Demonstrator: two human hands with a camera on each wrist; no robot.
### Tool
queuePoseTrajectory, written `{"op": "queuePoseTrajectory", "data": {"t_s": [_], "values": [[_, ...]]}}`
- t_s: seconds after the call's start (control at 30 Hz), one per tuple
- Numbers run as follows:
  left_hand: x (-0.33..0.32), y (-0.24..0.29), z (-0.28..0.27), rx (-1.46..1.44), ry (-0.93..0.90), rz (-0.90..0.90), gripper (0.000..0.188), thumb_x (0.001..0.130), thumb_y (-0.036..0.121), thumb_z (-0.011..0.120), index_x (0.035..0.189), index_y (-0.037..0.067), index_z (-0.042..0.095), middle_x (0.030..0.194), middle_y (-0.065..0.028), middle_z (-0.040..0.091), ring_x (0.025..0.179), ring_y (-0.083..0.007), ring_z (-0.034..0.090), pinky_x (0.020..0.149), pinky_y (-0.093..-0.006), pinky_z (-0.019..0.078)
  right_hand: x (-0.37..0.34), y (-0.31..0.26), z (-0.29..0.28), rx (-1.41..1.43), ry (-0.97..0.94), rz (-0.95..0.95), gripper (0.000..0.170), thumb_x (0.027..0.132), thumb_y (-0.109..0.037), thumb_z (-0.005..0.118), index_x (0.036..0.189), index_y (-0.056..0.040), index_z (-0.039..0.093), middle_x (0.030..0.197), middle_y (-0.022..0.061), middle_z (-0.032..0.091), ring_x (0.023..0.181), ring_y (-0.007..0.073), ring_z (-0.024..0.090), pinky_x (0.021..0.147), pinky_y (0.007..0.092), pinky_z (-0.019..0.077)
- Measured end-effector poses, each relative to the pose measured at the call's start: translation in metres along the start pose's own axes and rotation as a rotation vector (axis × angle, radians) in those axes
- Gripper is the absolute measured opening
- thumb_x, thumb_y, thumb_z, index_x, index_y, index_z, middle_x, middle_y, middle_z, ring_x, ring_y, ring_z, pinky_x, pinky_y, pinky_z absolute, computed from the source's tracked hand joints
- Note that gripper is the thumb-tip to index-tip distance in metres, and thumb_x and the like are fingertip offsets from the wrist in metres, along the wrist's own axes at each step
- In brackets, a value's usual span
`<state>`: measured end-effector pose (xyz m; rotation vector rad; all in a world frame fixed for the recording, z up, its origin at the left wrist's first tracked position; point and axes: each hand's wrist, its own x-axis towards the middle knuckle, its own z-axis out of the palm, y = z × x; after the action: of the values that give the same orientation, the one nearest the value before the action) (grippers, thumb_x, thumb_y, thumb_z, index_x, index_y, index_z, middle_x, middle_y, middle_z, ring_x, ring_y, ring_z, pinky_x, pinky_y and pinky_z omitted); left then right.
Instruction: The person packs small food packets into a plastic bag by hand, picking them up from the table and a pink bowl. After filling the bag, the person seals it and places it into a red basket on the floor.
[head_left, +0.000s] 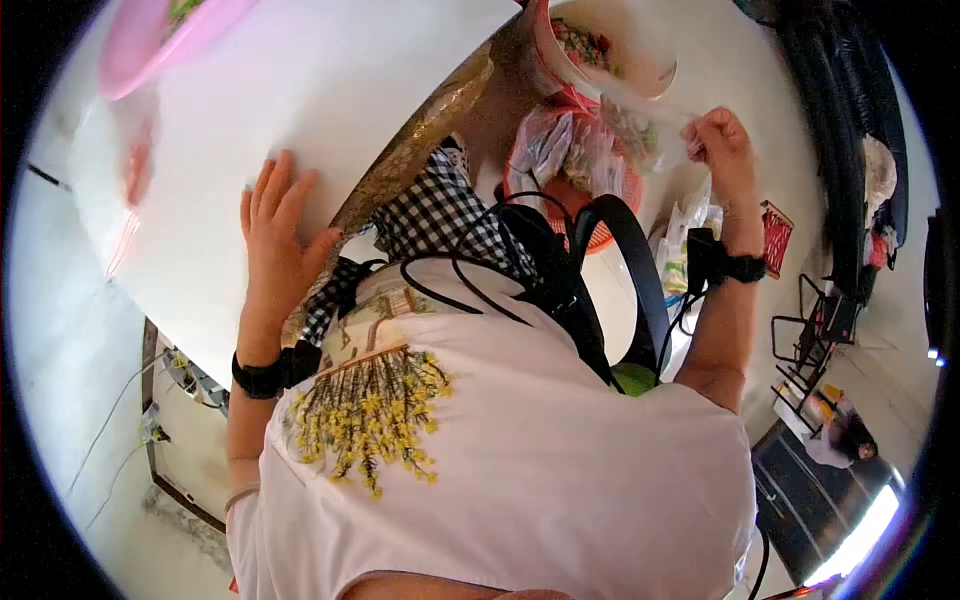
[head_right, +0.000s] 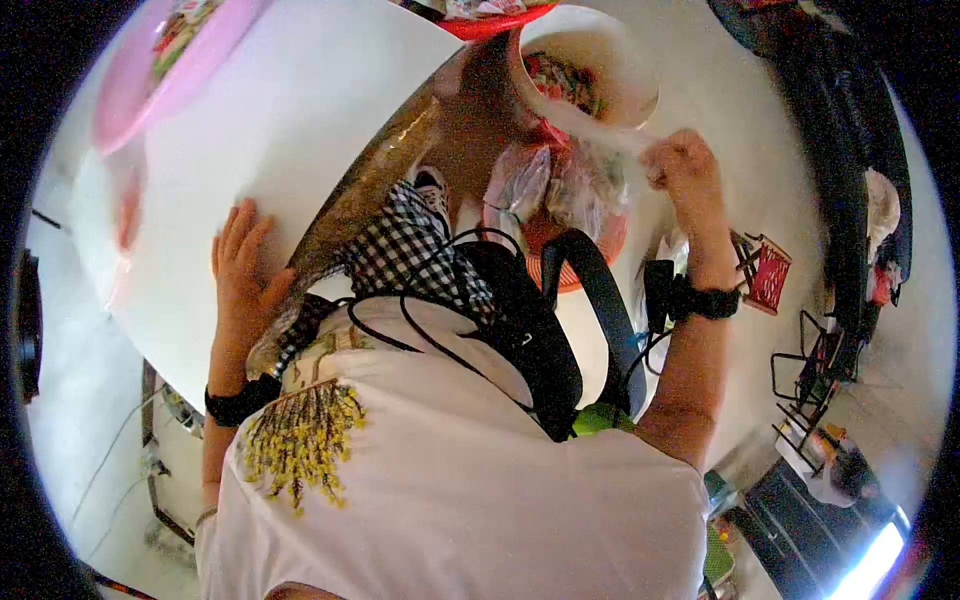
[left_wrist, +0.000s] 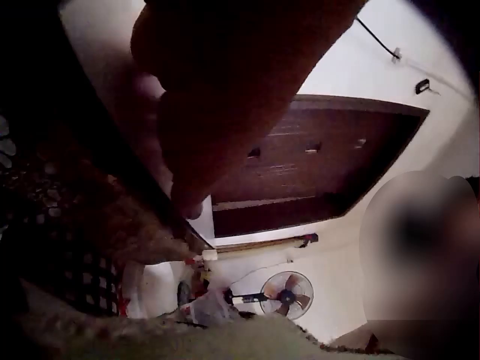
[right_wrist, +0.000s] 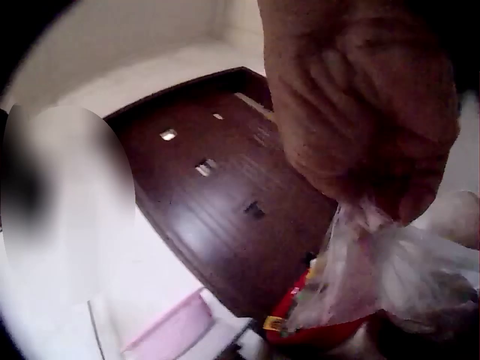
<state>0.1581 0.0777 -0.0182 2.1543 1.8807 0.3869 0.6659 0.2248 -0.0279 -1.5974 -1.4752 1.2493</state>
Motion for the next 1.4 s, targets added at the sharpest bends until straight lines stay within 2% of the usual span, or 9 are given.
{"op": "queuePoseTrajectory", "data": {"t_s": [0.23, 0.43, 0.57, 0.67, 0.87, 0.97, 1.17, 1.27, 1.4], "values": [[0.01, 0.01, 0.004, 0.274, -0.072, -0.002, 0.07, 0.07, 0.019, 0.073, 0.134, 0.009, 0.047, 0.15, -0.013, 0.032, 0.139, -0.0317, 0.027, 0.113, -0.0496, 0.0169, -0.018, 0.115, 0.008, -0.065, -0.2, 0.476, 0.012, 0.087, -0.019, 0.057, 0.084, -0.007, 0.058, 0.079, 0.0046, 0.063, 0.07, 0.0132, 0.059, 0.061, 0.0275, 0.0501], [0.01, 0.007, 0.006, 0.292, -0.083, 0.003, 0.069, 0.071, 0.017, 0.07, 0.135, 0.009, 0.045, 0.15, -0.0146, 0.031, 0.139, -0.0331, 0.027, 0.113, -0.0502, 0.0169, -0.03, 0.192, 0.027, 0.122, -0.387, 0.592, 0.008, 0.089, -0.017, 0.059, 0.084, -0.0114, 0.057, 0.082, -0.0011, 0.061, 0.076, 0.0103, 0.058, 0.07, 0.0266, 0.0481], [0.009, 0.005, 0.005, 0.279, -0.081, 0.018, 0.072, 0.069, 0.013, 0.07, 0.136, 0.01, 0.044, 0.15, -0.0151, 0.031, 0.139, -0.0342, 0.026, 0.113, -0.0506, 0.0166, -0.032, 0.28, 0.03, -0.328, -0.701, 0.104, 0.009, 0.089, -0.016, 0.058, 0.087, -0.0079, 0.059, 0.083, 0.0002, 0.057, 0.08, 0.0125, 0.053, 0.074, 0.0285, 0.045], [0.008, 0.005, 0.005, 0.282, -0.092, 0.007, 0.074, 0.069, 0.013, 0.07, 0.137, 0.01, 0.043, 0.15, -0.0155, 0.03, 0.139, -0.035, 0.026, 0.113, -0.0508, 0.0164, -0.027, 0.284, 0.043, -0.476, -0.844, 0.091, 0.02, 0.091, -0.021, 0.054, 0.091, -0.0016, 0.061, 0.085, 0.017, 0.06, 0.083, 0.0328, 0.06, 0.075, 0.0384, 0.0485], [0.009, 0.007, 0.005, 0.287, -0.08, 0.003, 0.075, 0.068, 0.014, 0.071, 0.137, 0.01, 0.042, 0.15, -0.0158, 0.03, 0.139, -0.0354, 0.026, 0.113, -0.0508, 0.0161, -0.023, 0.24, 0.041, -0.459, -0.855, 0.33, 0.02, 0.092, -0.023, 0.056, 0.093, -0.0038, 0.06, 0.082, 0.0099, 0.056, 0.079, 0.0233, 0.058, 0.073, 0.0345, 0.0492], [0.009, 0.007, 0.006, 0.297, -0.081, 0.004, 0.075, 0.068, 0.014, 0.07, 0.137, 0.009, 0.042, 0.15, -0.0158, 0.03, 0.14, -0.0353, 0.025, 0.114, -0.0508, 0.0157, -0.032, 0.233, 0.031, -0.008, -0.642, 0.657, 0.018, 0.09, -0.023, 0.059, 0.092, -0.0048, 0.06, 0.079, 0.0045, 0.052, 0.078, 0.0167, 0.056, 0.073, 0.032, 0.0496], [0.009, 0.006, 0.004, 0.285, -0.077, 0.012, 0.072, 0.071, 0.018, 0.069, 0.138, 0.009, 0.042, 0.15, -0.0165, 0.031, 0.14, -0.0356, 0.025, 0.114, -0.0512, 0.0152, -0.036, 0.277, 0.029, 0.162, -0.598, 0.72, 0.007, 0.089, -0.009, 0.06, 0.095, -0.0056, 0.06, 0.087, -0.0017, 0.06, 0.08, 0.0098, 0.056, 0.073, 0.0243, 0.0461], [0.009, 0.004, 0.007, 0.284, -0.053, 0.034, 0.07, 0.073, 0.021, 0.068, 0.138, 0.009, 0.042, 0.149, -0.017, 0.031, 0.139, -0.0361, 0.026, 0.113, -0.0513, 0.0156, -0.03, 0.275, 0.051, 0.078, -0.677, 0.55, 0.018, 0.088, -0.023, 0.061, 0.097, -0.0072, 0.062, 0.086, 0.0007, 0.06, 0.08, 0.0136, 0.057, 0.074, 0.0283, 0.0472], [0.009, 0.005, 0.005, 0.279, -0.051, 0.03, 0.068, 0.075, 0.024, 0.067, 0.137, 0.009, 0.043, 0.149, -0.0171, 0.032, 0.139, -0.0365, 0.027, 0.113, -0.0513, 0.0162, -0.026, 0.308, 0.086, 0.356, -0.769, 0.705, 0.022, 0.089, -0.024, 0.059, 0.1, -0.0049, 0.063, 0.09, 0.0015, 0.064, 0.082, 0.0134, 0.058, 0.075, 0.0282, 0.0465]]}}
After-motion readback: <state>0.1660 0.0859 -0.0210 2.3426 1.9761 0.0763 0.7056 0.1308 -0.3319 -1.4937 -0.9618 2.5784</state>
